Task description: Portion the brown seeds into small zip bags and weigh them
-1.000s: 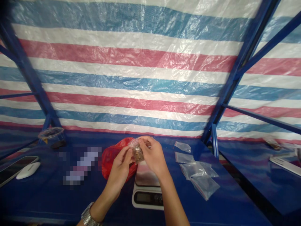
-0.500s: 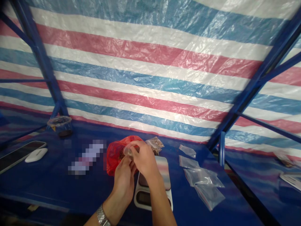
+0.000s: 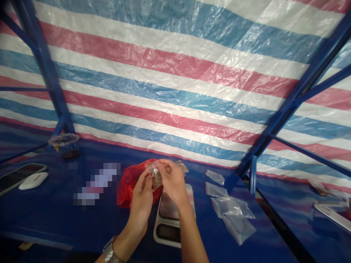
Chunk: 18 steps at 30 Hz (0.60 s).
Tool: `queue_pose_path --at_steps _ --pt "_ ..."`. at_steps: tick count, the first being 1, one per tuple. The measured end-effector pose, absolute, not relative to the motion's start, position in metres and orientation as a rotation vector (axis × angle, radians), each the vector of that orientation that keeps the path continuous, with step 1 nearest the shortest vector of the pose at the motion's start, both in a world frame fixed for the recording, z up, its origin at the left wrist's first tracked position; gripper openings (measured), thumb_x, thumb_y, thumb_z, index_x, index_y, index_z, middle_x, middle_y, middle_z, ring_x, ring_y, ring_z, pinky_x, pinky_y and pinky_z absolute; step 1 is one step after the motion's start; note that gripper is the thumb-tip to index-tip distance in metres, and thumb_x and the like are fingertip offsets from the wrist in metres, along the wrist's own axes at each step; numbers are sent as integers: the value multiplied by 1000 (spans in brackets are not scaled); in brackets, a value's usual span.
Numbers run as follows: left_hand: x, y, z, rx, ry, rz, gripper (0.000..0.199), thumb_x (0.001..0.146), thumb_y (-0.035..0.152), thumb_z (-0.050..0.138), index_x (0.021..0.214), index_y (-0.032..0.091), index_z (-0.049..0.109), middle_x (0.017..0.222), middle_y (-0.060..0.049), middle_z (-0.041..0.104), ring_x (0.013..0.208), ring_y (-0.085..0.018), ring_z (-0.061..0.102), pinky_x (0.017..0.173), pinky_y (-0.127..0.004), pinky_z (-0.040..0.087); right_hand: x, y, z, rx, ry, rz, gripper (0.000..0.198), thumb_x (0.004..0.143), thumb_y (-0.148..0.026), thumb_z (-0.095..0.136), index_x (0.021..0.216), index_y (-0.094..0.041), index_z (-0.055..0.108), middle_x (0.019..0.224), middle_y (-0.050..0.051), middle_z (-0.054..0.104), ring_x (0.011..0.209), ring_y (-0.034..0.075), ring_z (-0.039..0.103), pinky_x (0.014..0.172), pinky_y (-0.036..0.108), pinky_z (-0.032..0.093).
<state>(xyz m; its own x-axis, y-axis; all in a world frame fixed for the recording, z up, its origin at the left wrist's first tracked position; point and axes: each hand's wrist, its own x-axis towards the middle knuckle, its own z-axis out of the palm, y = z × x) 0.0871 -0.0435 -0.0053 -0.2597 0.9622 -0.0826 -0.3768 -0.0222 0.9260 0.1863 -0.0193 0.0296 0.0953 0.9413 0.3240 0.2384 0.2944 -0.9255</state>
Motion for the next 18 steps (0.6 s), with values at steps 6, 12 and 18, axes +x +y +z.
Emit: queue_pose_path --at_steps 6,12,18 --pt "81 -51 -3 1233 1160 1594 38 102 41 55 135 27 68 141 -9 69 135 -27 61 121 -46 42 206 -40 48 -1090 -1383 940 33 87 -49 73 104 -21 74 106 7 80 100 23 75 93 36 57" --pt "86 -56 2 1361 1031 1513 25 99 42 60 110 23 72 111 -8 77 105 -25 73 97 -37 56 235 -58 38 -1198 -1506 763 30 96 -49 63 93 -20 72 96 5 76 92 22 70 88 34 55" --pt "103 -58 -4 1357 866 1370 20 94 40 67 99 22 74 103 -7 79 95 -23 75 86 -30 58 259 -78 20 -1356 -1578 522 30 103 -45 52 97 -21 68 92 4 74 85 20 67 81 32 53"
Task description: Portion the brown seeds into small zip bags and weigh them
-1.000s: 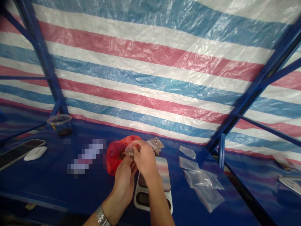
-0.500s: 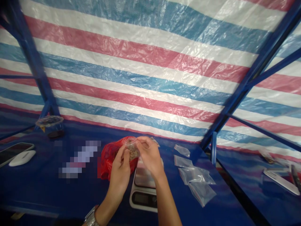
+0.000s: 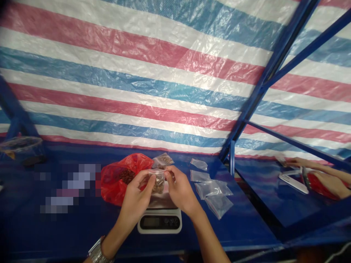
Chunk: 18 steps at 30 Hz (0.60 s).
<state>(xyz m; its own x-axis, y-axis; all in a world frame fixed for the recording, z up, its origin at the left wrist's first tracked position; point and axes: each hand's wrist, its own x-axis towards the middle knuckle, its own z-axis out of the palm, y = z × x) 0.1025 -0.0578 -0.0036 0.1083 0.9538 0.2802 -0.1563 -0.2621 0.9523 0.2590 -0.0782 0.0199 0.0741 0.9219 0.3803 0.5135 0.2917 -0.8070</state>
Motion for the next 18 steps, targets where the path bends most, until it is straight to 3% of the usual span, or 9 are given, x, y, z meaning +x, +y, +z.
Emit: queue_pose_path --at_steps 9,13,18 --pt "110 -55 -10 1371 850 1353 23 95 41 65 104 22 75 109 -8 80 103 -24 76 94 -32 58 263 -82 15 -1247 -1423 738 33 98 -51 62 103 -20 71 100 5 76 94 22 69 89 32 54" --pt "109 -56 -14 1415 908 1325 26 95 42 65 108 22 76 111 -8 80 106 -25 75 90 -30 60 260 -80 11 -1288 -1413 735 34 98 -52 60 94 -20 72 91 3 75 83 19 66 77 30 52" --pt "107 -56 -11 1436 934 1356 25 92 43 70 100 21 79 106 -8 81 99 -24 76 87 -29 61 256 -82 12 -1320 -1417 641 31 97 -49 61 85 -22 70 80 0 68 70 15 56 64 26 45"
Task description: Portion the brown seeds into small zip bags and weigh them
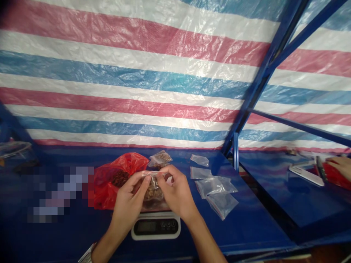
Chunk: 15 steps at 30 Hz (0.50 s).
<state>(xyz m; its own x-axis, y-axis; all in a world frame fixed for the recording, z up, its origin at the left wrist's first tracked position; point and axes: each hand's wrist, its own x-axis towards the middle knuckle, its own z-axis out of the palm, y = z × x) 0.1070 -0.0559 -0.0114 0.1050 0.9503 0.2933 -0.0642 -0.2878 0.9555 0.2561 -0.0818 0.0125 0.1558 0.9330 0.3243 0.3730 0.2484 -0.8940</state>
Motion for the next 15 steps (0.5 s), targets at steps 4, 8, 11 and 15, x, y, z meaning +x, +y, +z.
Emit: queue_pose_path --at_steps 4,8,11,15 --pt "105 -55 -7 1366 873 1334 31 90 49 71 97 19 78 101 -8 82 92 -23 77 85 -30 62 253 -85 16 -1294 -1404 710 32 97 -51 61 93 -21 71 82 1 69 71 15 56 63 26 46" --pt "104 -54 -5 1381 839 1305 29 91 46 71 97 19 77 102 -8 81 95 -22 77 89 -29 61 251 -84 15 -1288 -1378 749 35 96 -52 63 99 -18 72 86 2 70 73 16 57 66 26 47" --pt "104 -52 -6 1373 832 1309 25 91 43 70 96 19 76 102 -8 81 94 -21 77 89 -28 60 249 -83 14 -1309 -1387 690 33 96 -50 62 96 -19 72 84 1 67 71 14 53 66 26 46" --pt "104 -49 -5 1278 793 1312 25 88 43 74 92 19 75 95 -7 81 87 -20 77 83 -28 61 248 -81 11 -1330 -1393 661 33 97 -50 62 99 -19 73 86 1 68 72 15 55 68 27 47"
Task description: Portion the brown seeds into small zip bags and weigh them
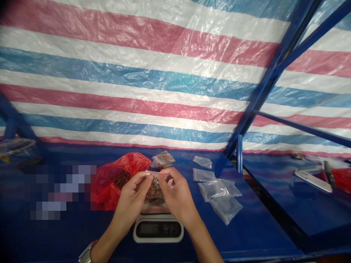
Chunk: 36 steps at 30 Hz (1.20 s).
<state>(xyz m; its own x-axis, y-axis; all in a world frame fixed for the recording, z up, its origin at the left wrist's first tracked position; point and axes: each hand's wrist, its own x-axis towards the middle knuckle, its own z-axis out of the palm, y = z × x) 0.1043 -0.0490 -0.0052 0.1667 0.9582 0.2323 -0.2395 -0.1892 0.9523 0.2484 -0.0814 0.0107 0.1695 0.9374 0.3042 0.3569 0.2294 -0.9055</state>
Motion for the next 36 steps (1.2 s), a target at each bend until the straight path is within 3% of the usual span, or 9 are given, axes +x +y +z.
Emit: queue_pose_path --at_steps 4,7,10,15,20,27,36 --pt "104 -49 -6 1185 842 1334 30 87 46 76 96 18 76 100 -7 81 91 -21 77 85 -28 61 248 -81 9 -1309 -1364 746 38 95 -53 65 108 -19 74 96 5 75 78 18 65 73 29 52" --pt "106 -52 -12 1111 852 1279 38 92 51 70 111 19 77 111 -9 81 98 -23 77 90 -32 61 248 -79 7 -1259 -1371 787 40 99 -54 60 119 -22 74 115 8 77 97 23 72 82 33 57" --pt "108 -55 -20 1145 886 1284 44 96 53 65 121 19 76 122 -11 79 108 -26 76 97 -36 60 250 -73 0 -1283 -1406 644 42 102 -53 53 116 -21 77 122 11 75 113 27 70 95 38 56" --pt "100 -49 -26 1267 1064 1436 51 95 46 64 138 19 65 136 -14 73 122 -26 72 106 -39 58 260 -63 -19 -1636 -1405 391 45 101 -46 51 122 -15 75 112 17 75 98 30 71 96 48 55" --pt "90 -45 -20 1413 1128 1494 41 98 44 59 129 19 67 131 -14 75 119 -26 73 105 -42 58 284 -58 -27 -1854 -1423 -86 46 99 -42 54 128 -11 73 115 20 73 112 36 65 107 56 46" --pt "82 -49 -12 1566 1155 1474 26 100 39 55 108 21 72 113 -9 78 106 -24 74 96 -38 58 311 -58 -23 -1861 -1418 -60 37 102 -38 50 107 -18 80 106 15 77 107 31 68 104 47 47" --pt "78 -48 -8 1678 1167 1526 17 99 29 56 98 22 71 100 -4 76 94 -20 71 89 -32 54 290 -59 -8 -1818 -1442 118 33 98 -30 48 90 -21 78 95 8 79 93 26 69 90 38 48"
